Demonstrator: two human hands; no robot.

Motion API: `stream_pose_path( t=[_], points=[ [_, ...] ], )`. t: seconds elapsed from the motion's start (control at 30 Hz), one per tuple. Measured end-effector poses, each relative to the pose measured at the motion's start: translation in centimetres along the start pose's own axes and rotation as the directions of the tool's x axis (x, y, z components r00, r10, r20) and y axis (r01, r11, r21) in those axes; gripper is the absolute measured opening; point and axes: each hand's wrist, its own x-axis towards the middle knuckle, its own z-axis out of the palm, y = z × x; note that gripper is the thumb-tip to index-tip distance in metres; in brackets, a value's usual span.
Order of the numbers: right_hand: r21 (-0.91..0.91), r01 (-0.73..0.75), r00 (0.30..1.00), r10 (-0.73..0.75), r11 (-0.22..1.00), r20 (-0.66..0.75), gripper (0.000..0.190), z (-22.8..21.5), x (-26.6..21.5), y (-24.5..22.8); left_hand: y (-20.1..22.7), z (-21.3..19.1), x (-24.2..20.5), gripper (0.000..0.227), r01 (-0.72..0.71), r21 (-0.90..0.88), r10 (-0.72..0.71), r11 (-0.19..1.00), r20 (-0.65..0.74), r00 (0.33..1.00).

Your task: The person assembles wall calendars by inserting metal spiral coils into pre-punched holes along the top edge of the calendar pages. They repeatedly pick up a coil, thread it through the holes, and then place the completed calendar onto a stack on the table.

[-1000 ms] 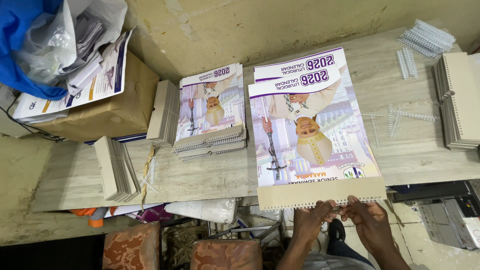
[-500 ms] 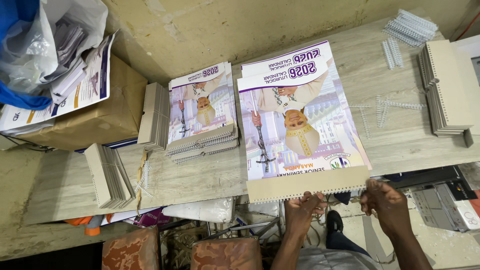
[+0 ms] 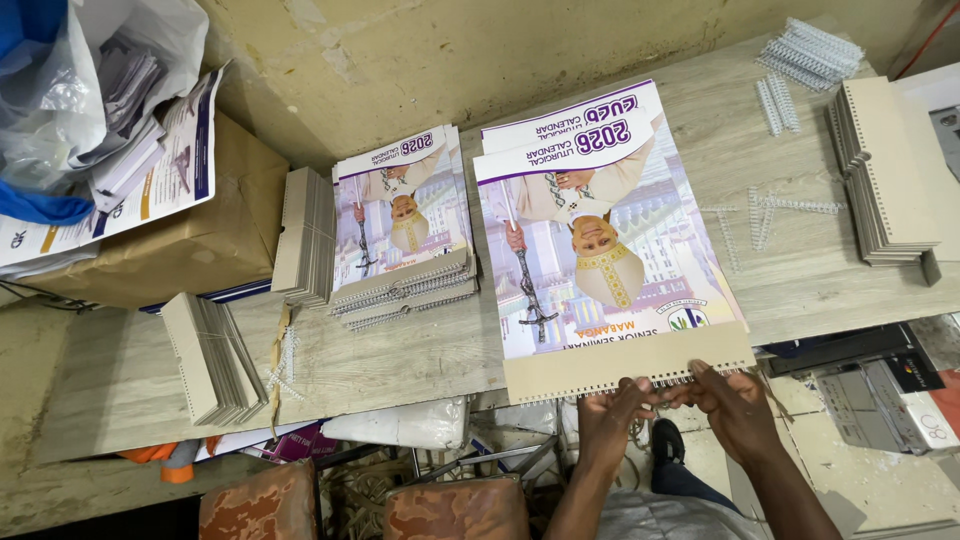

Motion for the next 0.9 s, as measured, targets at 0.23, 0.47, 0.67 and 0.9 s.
stream_pose_path(
  t=[0.23,0.47,0.67,0.9],
  points=[
    [-0.459,-0.135,0.949,-0.020,0.878,-0.315,0.073,6.4,-6.2,-5.3,-3.1,-7.8,-1.6,0.061,-0.187,-0.302,0.023,0.935,-0.473,0.881],
    [-0.509,0.084,0.994,-0.035,0.856,0.105,0.068,21.8,-2.8,-0.8,11.7,-20.9,-4.4,0.042,-0.168,-0.046,0.085,0.985,-0.715,0.694],
    [-0.086,0.129,0.970,-0.107,0.988,0.217,0.039,39.0,8.5,4.6,20.5,-34.4,6.7,0.093,-0.556,-0.130,0.371,0.821,-0.619,0.692],
    [0.028,-0.140,0.982,0.135,0.990,0.132,0.023,43.1,16.4,7.5,24.8,-36.9,15.4,0.092,-0.390,-0.251,0.195,0.886,-0.561,0.804]
  ],
)
